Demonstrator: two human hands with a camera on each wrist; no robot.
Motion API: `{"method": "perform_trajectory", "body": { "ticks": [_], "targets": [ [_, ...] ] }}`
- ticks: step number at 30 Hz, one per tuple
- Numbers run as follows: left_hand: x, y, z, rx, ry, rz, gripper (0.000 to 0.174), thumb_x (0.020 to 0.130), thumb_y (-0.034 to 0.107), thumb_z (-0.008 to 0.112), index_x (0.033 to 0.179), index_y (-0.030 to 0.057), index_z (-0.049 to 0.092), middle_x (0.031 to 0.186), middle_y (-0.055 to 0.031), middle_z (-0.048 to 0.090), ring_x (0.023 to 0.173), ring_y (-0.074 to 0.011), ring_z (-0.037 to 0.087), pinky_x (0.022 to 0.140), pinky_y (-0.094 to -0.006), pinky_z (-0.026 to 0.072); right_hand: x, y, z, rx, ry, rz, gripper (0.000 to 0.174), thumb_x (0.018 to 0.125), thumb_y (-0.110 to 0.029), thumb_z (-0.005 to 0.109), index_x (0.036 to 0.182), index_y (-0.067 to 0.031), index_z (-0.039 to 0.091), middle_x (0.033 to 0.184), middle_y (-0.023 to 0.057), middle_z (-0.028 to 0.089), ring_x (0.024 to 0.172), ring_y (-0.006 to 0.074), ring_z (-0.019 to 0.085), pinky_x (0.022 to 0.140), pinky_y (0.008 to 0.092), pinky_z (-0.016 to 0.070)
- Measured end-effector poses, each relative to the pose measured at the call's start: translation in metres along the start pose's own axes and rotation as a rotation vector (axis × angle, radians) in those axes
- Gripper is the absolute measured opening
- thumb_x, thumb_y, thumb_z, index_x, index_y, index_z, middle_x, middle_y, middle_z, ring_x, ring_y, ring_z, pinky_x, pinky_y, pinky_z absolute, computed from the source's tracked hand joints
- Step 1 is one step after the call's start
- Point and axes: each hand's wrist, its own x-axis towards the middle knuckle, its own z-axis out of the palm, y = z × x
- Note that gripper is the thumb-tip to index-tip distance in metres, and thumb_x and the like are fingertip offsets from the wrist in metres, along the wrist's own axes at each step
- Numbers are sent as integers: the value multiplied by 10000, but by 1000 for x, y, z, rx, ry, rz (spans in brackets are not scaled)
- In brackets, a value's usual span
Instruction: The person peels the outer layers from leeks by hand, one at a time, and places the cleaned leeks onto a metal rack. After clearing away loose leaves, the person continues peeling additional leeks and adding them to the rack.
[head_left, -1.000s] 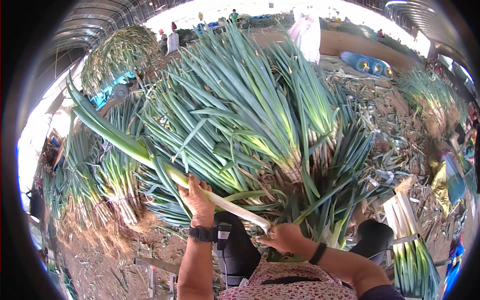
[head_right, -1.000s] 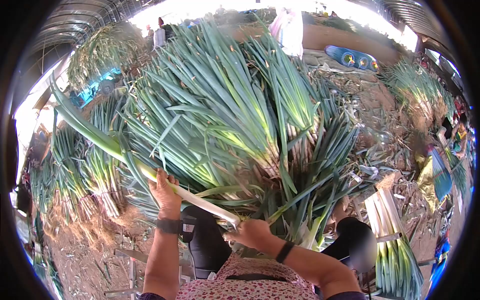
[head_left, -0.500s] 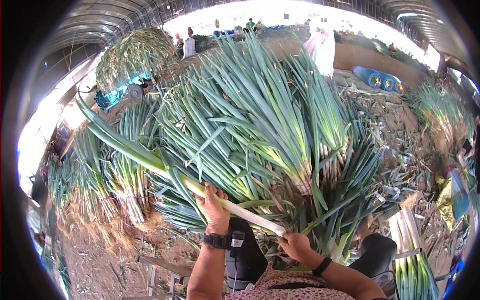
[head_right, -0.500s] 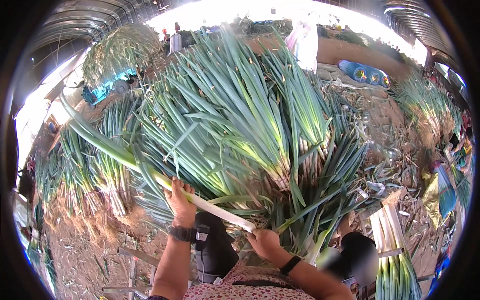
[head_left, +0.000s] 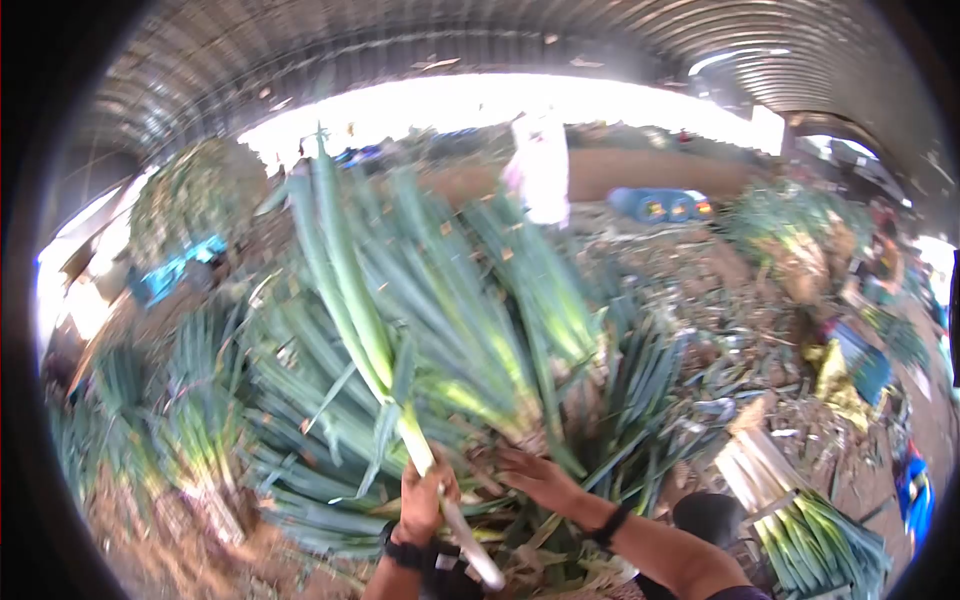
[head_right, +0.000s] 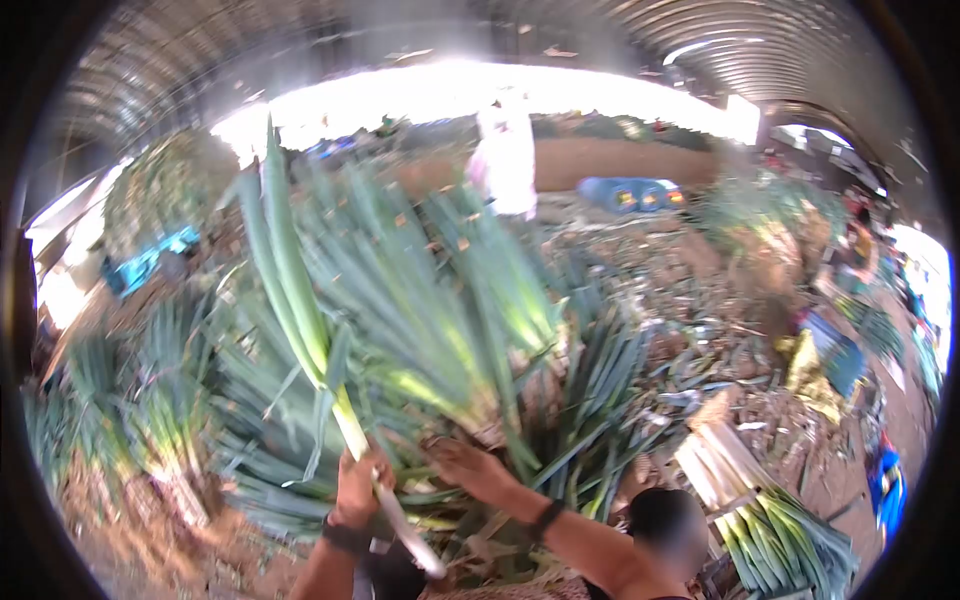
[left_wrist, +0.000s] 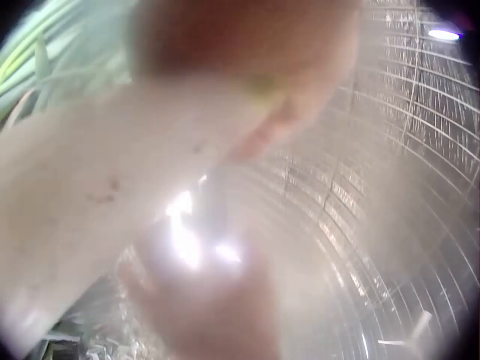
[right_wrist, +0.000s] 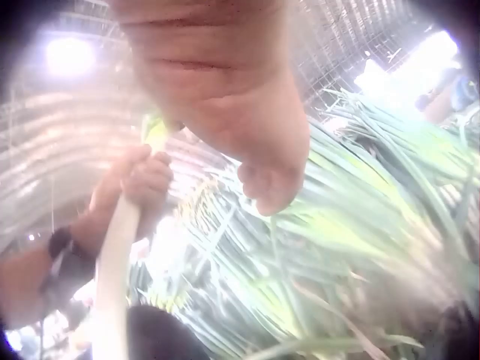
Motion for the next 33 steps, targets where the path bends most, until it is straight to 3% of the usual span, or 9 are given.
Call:
{"method": "perform_trajectory", "body": {
  "ticks": [3, 4, 11, 13, 16, 19, 21, 25, 33],
  "targets": [
    [-5, -15, 47, 211, -184, -120, 82, 819, 96, 578, 865, 65, 518, 573, -27, 505, 463, -136, 522, 425, -265, 412, 31, -54, 19, 344, -134, -61, 471, 898, -165, 606, 1305, -25, 416, 1013, 41, 576, 723, 87, 541, 580, 234, 456],
    [-4, -24, 57, 314, -273, -144, 86, 821, 103, 586, 871, 64, 529, 571, -26, 516, 474, -133, 535, 424, -265, 416, 30, -72, 21, 277, -10, -29, 473, 872, -159, 642, 1291, -34, 463, 1046, 54, 579, 911, 126, 562, 745, 268, 487],
    [-19, -49, 113, 564, -509, -230, 321, 887, 214, 616, 1128, 14, 549, 786, -75, 575, 633, -125, 507, 562, -348, 432, -9, -133, -65, 404, 743, 31, 497, 797, -527, 664, 864, -42, 581, 642, 11, 501, 548, 120, 485, 480, 271, 343],
    [8, -95, 103, 862, -490, 162, 323, 894, 202, 605, 1137, 0, 541, 718, -46, 567, 566, -119, 492, 501, -308, 406, 0, -109, -99, 535, 854, -40, 548, 798, -582, 626, 843, -36, 602, 578, 12, 463, 489, 119, 394, 452, 282, 252],
    [-20, -35, 162, 862, -512, -213, 327, 896, 181, 605, 1148, -14, 534, 721, -50, 570, 548, -128, 497, 522, -317, 426, -6, -90, -154, 879, 915, -96, 670, 813, -583, 596, 1221, -65, 479, 956, 107, 621, 854, 262, 607, 729, 409, 499],
    [-2, -52, 130, 826, -653, -334, 312, 895, 184, 610, 1121, -16, 529, 773, -77, 582, 575, -142, 527, 571, -340, 455, -39, -73, -221, 1124, 1089, -173, 800, 825, -555, 587, 1414, -116, 272, 1092, 141, 622, 967, 331, 609, 815, 474, 487],
    [-12, -41, 127, 657, -595, -453, 243, 901, 181, 603, 1048, 8, 517, 714, -51, 533, 539, -130, 493, 547, -315, 452, -77, -3, -290, -916, 1313, 138, 629, 827, -500, 607, 1252, -55, 476, 1036, 141, 601, 905, 237, 590, 782, 351, 476],
    [-24, 13, 161, 631, -264, -628, 192, 905, 191, 602, 999, 64, 494, 645, -1, 447, 506, -114, 423, 498, -277, 402, -170, -6, -309, 317, 1438, 126, 410, 860, -376, 579, 1081, -30, 594, 820, 99, 625, 668, 184, 565, 574, 337, 462],
    [4, -13, 102, 747, -225, -512, 218, 878, 243, 627, 884, 99, 463, 593, 17, 399, 474, -110, 400, 437, -268, 339, -447, 36, -318, -255, 1994, -199, 255, 879, -86, 590, 1102, 36, 606, 970, 86, 657, 810, 135, 594, 729, 262, 483]
  ]
}}
